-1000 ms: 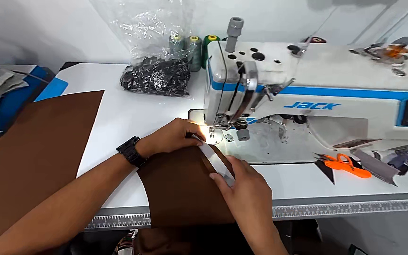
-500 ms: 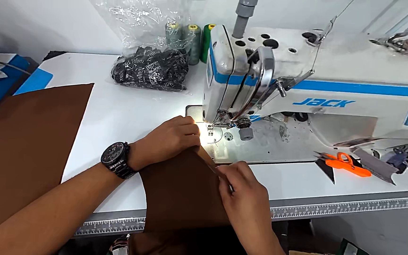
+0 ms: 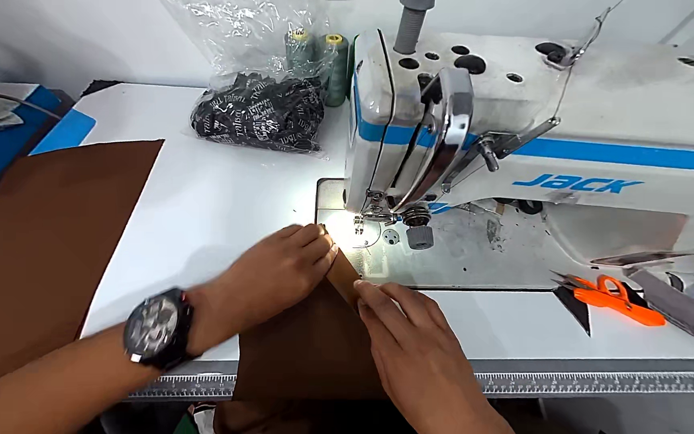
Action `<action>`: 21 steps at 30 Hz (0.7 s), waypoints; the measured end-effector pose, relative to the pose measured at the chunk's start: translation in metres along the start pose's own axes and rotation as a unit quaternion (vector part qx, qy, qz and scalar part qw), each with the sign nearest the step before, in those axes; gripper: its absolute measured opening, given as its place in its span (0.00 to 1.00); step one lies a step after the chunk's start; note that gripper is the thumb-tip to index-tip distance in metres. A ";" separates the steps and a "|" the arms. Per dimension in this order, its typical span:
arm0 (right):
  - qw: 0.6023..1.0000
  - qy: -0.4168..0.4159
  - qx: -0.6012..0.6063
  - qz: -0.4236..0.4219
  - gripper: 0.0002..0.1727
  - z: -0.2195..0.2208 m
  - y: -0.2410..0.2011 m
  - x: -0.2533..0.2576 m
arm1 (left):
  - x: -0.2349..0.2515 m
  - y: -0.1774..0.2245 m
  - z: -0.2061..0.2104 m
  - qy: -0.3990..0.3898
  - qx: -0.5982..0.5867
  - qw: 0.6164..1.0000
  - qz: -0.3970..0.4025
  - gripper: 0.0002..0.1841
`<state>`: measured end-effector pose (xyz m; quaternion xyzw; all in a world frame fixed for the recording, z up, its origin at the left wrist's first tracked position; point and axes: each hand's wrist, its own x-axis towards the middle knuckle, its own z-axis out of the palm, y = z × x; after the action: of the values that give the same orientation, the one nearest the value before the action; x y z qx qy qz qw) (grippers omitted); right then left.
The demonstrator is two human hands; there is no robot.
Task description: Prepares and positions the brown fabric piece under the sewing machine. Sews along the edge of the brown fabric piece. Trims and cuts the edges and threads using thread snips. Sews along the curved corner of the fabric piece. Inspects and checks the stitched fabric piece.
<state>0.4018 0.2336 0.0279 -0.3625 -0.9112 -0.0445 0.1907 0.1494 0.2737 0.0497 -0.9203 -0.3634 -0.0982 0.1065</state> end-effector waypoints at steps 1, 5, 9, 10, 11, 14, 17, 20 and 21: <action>1.000 -0.006 0.009 -0.020 0.18 0.001 0.005 -0.002 | -0.005 0.014 0.002 -0.009 -0.003 0.999 -0.047 0.18; 0.997 -0.008 0.052 -0.050 0.21 0.007 0.018 -0.008 | -0.017 0.049 0.009 -0.029 -0.012 0.984 -0.175 0.31; 0.996 -0.001 0.071 -0.045 0.21 0.010 0.020 -0.012 | -0.026 0.047 0.017 -0.016 -0.070 0.978 -0.193 0.32; 0.996 -0.001 0.072 -0.044 0.21 0.010 0.020 -0.013 | -0.027 0.045 0.017 -0.022 -0.080 0.978 -0.193 0.32; 0.996 -0.001 0.072 -0.043 0.20 0.011 0.019 -0.013 | -0.028 0.044 0.017 -0.028 -0.084 0.977 -0.192 0.33; 0.997 0.001 0.069 -0.034 0.21 0.011 0.016 -0.014 | -0.027 0.042 0.017 -0.038 -0.091 0.977 -0.188 0.34; 0.998 0.005 0.067 -0.013 0.21 0.012 0.011 -0.017 | -0.026 0.038 0.018 -0.042 -0.102 0.978 -0.175 0.34; 0.998 0.009 0.064 0.021 0.20 0.011 0.002 -0.017 | -0.024 0.030 0.018 -0.049 -0.113 0.980 -0.154 0.35; 0.997 0.011 0.063 0.038 0.20 0.011 -0.003 -0.016 | -0.022 0.026 0.018 -0.051 -0.119 0.981 -0.142 0.36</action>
<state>0.4074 0.2233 0.0118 -0.3833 -0.8958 0.0160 0.2245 0.1528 0.2458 0.0234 -0.8692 -0.4810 -0.1081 -0.0376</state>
